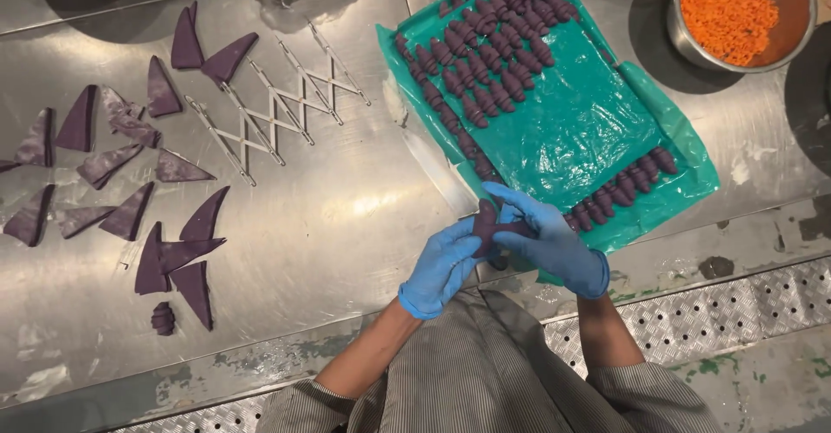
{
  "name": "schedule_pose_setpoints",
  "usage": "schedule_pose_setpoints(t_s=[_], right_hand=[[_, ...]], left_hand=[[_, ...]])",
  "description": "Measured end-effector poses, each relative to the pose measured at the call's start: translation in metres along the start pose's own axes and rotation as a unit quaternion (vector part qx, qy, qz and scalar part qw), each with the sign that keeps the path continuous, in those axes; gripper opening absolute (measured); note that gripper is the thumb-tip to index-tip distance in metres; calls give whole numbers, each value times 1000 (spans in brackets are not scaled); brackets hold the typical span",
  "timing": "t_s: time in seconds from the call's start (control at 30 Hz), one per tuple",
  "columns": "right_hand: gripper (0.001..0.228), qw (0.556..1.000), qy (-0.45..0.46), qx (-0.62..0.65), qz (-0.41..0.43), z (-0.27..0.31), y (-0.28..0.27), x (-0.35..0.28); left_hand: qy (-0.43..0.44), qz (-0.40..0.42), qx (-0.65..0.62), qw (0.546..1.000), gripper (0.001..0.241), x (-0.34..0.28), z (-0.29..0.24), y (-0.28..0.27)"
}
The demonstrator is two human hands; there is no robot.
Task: Rolling out and shaping purple pastry dough into crescent rolls on a stainless steel work surface.
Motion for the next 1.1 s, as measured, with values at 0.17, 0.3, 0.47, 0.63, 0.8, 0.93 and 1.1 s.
schedule_pose_setpoints(t_s=[0.17,0.3,0.47,0.63,0.8,0.93,1.1], right_hand=[[76,999,42,30,7,-6,18,-1],[73,1000,-5,13,-21,-2,25,0],[71,1000,-9,1,-17,8,39,-1],[72,998,4,51,-39,-6,52,-3],[72,999,-20,11,-38,-1,65,-8],[72,998,-13,29,-58,-5,68,-13],[67,997,12,-18,-70,6,75,-12]], left_hand=[[0,6,30,1000,46,-16,-12,0],[-13,22,7,1000,46,-23,-29,17],[-9,6,40,999,46,-31,-29,-10],[-10,-3,54,999,44,-43,-34,-20],[-49,3,50,998,46,-50,-34,-23],[-54,-8,58,997,48,-59,-39,-21],[-54,8,38,998,48,-59,-35,-21]])
Point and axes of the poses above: each hand's wrist, its own x-axis towards the middle knuckle, its own y-axis out of the palm, z = x × y, the point moved 8 cm from there along x, towards the middle knuckle, and after that the axes turned 1 degree about -x, right-handed, at the moved point
